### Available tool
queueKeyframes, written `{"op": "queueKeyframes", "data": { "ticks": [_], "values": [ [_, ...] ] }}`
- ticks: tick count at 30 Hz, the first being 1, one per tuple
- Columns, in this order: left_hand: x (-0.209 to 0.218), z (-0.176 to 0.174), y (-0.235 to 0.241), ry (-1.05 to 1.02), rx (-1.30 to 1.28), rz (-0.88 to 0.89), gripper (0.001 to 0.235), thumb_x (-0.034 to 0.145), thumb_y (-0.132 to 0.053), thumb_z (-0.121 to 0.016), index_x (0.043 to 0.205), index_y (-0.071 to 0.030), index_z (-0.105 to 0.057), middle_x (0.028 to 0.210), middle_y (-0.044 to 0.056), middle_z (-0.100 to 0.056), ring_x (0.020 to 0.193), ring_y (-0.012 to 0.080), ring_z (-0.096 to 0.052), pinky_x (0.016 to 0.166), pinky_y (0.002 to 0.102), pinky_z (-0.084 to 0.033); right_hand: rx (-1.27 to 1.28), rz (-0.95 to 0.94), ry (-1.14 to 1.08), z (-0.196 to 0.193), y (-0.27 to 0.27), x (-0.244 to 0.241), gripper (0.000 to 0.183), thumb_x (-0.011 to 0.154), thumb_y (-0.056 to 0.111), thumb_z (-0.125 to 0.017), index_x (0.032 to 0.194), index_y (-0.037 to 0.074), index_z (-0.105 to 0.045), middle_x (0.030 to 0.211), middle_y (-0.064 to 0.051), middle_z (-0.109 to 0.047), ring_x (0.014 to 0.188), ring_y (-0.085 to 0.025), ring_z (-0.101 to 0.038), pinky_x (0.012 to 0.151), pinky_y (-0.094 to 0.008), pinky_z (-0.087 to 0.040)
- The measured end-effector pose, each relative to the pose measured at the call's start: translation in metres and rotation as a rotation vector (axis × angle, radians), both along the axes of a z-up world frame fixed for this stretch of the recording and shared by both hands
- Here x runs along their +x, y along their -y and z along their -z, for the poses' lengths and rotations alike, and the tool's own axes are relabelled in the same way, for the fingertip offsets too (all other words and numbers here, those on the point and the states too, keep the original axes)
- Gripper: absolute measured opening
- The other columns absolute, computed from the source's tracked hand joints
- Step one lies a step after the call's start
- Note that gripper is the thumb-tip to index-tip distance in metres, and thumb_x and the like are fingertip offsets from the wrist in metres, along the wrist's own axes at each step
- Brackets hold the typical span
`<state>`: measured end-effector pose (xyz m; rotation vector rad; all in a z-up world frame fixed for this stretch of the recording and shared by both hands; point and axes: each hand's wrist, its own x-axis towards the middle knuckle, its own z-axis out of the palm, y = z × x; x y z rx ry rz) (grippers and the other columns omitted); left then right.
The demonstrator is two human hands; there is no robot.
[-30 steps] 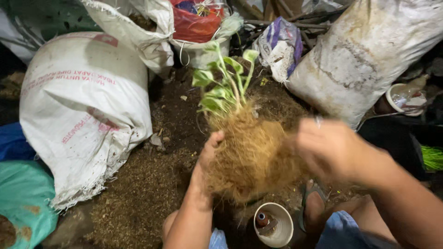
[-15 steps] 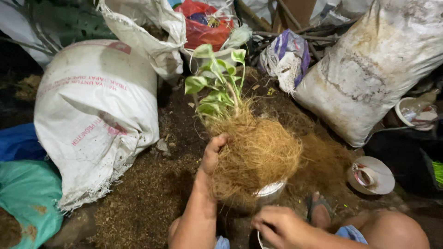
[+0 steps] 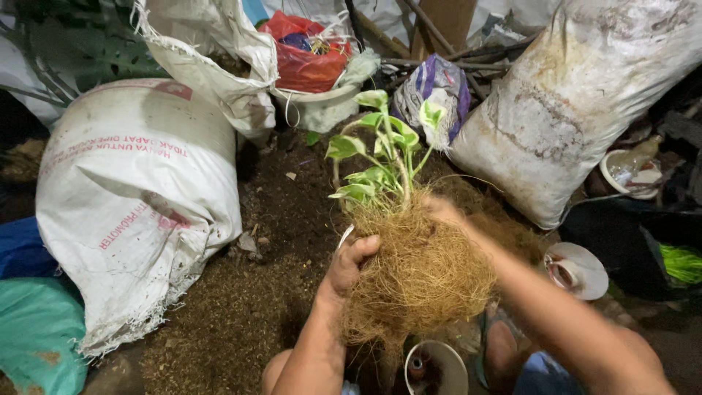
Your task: The person wraps a small potted plant with coco fiber, pressing and shaping the material around the root ball and pot. They repeatedly adjust the fiber to cover the container and secure the plant.
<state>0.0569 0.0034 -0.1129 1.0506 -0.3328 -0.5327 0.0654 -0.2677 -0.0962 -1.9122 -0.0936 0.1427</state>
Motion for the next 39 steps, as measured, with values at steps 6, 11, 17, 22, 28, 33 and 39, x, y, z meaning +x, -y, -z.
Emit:
{"op": "queueKeyframes", "data": {
  "ticks": [6,11,17,22,28,33,39],
  "values": [
    [0.009,-0.005,-0.002,-0.199,-0.182,-0.04,0.06,0.087,-0.037,-0.069,0.131,0.003,-0.063,0.118,0.012,-0.07,0.105,0.0259,-0.066,0.093,0.042,-0.055,-0.092,-0.071,-0.116,0.076,-0.086,-0.11,0.016,0.095,0.016,-0.068,0.106,0.005,-0.074,0.097,-0.01,-0.078,0.089,-0.025,-0.075,0.08,-0.038,-0.059],
    [0.006,-0.04,-0.011,-0.054,-0.025,-0.292,0.059,0.077,-0.034,-0.07,0.129,-0.008,-0.061,0.108,0.01,-0.069,0.099,0.0248,-0.068,0.085,0.041,-0.058,-0.243,-0.393,0.045,-0.033,-0.09,-0.181,0.015,0.092,0.012,-0.069,0.104,0.003,-0.072,0.096,-0.012,-0.075,0.088,-0.026,-0.076,0.078,-0.038,-0.06],
    [-0.006,-0.051,-0.004,0.028,0.057,-0.214,0.056,0.077,-0.032,-0.077,0.12,0.004,-0.067,0.106,0.015,-0.071,0.095,0.0292,-0.068,0.085,0.042,-0.058,-0.788,-0.367,0.528,-0.133,-0.016,-0.119,0.018,0.072,0.007,-0.074,0.088,0.01,-0.067,0.082,-0.01,-0.062,0.076,-0.029,-0.064,0.062,-0.038,-0.053],
    [-0.018,-0.049,0.003,-0.028,-0.023,-0.097,0.06,0.076,-0.031,-0.074,0.126,0.0,-0.065,0.111,0.011,-0.071,0.1,0.0247,-0.068,0.089,0.037,-0.057,-0.431,0.005,0.32,-0.081,0.013,0.007,0.02,0.099,0.018,-0.068,0.117,0.012,-0.075,0.106,-0.005,-0.077,0.093,-0.021,-0.071,0.083,-0.037,-0.057],
    [-0.015,-0.049,0.005,-0.064,-0.168,-0.156,0.059,0.077,-0.027,-0.076,0.127,0.002,-0.064,0.111,0.013,-0.069,0.098,0.0271,-0.066,0.087,0.039,-0.056,-0.077,0.064,-0.088,0.068,-0.032,-0.035,0.019,0.095,0.013,-0.069,0.113,0.008,-0.073,0.1,-0.009,-0.074,0.088,-0.025,-0.07,0.076,-0.039,-0.057],
    [-0.003,-0.054,-0.004,0.08,0.005,-0.345,0.054,0.077,-0.031,-0.077,0.12,0.001,-0.069,0.114,0.012,-0.072,0.103,0.0283,-0.068,0.091,0.04,-0.056,-0.306,-0.218,0.101,0.053,-0.11,-0.147,0.019,0.092,0.009,-0.069,0.11,0.004,-0.072,0.095,-0.012,-0.071,0.084,-0.027,-0.07,0.071,-0.04,-0.057],
    [-0.004,-0.067,-0.007,0.343,0.191,-0.384,0.055,0.079,-0.041,-0.075,0.119,-0.004,-0.068,0.112,0.012,-0.071,0.107,0.0298,-0.068,0.096,0.044,-0.057,-0.318,-0.59,0.34,-0.116,-0.063,-0.16,0.025,0.078,0.0,-0.066,0.103,0.002,-0.066,0.089,-0.012,-0.066,0.082,-0.028,-0.07,0.069,-0.039,-0.056]
  ]
}}
